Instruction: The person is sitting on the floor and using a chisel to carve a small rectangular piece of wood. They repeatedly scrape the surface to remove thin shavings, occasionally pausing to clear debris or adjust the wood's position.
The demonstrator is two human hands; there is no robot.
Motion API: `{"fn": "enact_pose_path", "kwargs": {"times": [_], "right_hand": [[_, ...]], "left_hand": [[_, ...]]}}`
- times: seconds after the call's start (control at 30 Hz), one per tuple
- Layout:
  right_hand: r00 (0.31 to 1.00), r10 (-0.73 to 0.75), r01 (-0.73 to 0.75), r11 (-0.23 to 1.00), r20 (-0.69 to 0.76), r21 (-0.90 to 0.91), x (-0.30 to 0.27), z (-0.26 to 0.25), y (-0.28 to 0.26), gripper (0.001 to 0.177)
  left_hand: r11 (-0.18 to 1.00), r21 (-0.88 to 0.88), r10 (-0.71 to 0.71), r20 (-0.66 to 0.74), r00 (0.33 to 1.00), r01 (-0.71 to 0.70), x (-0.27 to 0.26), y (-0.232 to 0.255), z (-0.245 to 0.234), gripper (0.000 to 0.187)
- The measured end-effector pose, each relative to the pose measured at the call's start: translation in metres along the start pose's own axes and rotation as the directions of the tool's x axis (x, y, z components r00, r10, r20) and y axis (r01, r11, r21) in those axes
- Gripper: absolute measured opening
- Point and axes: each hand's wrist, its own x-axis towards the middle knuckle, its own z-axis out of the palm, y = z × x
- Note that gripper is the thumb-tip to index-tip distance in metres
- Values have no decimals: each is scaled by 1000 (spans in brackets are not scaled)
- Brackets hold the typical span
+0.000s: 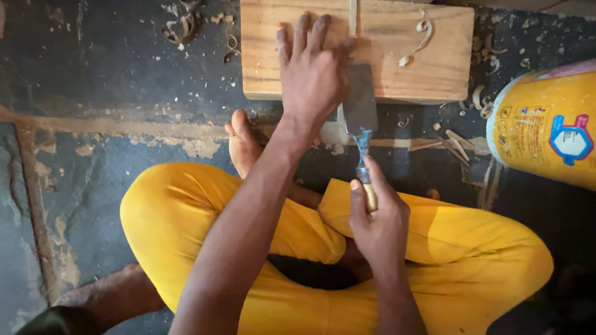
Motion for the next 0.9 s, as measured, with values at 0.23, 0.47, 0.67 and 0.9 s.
{"fn": "enact_pose_path", "kwargs": {"times": [0.23, 0.47, 0.67, 0.9], "right_hand": [[999, 31, -31, 998, 13, 59, 1, 2, -5, 41], [994, 106, -106, 994, 41, 16, 4, 0, -8, 41], [1000, -19, 19, 999, -2, 28, 3, 0, -5, 40], [1000, 5, -6, 1000, 3, 31, 2, 1, -2, 40]], "left_hand": [[1000, -17, 7, -54, 999, -8, -2, -2, 6, 48], [1000, -13, -3, -58, 998, 2, -3, -2, 7, 46], [1000, -14, -8, -53, 999, 8, -3, -1, 5, 49], [1000, -11, -9, -51, 999, 9, -4, -1, 5, 47]]}}
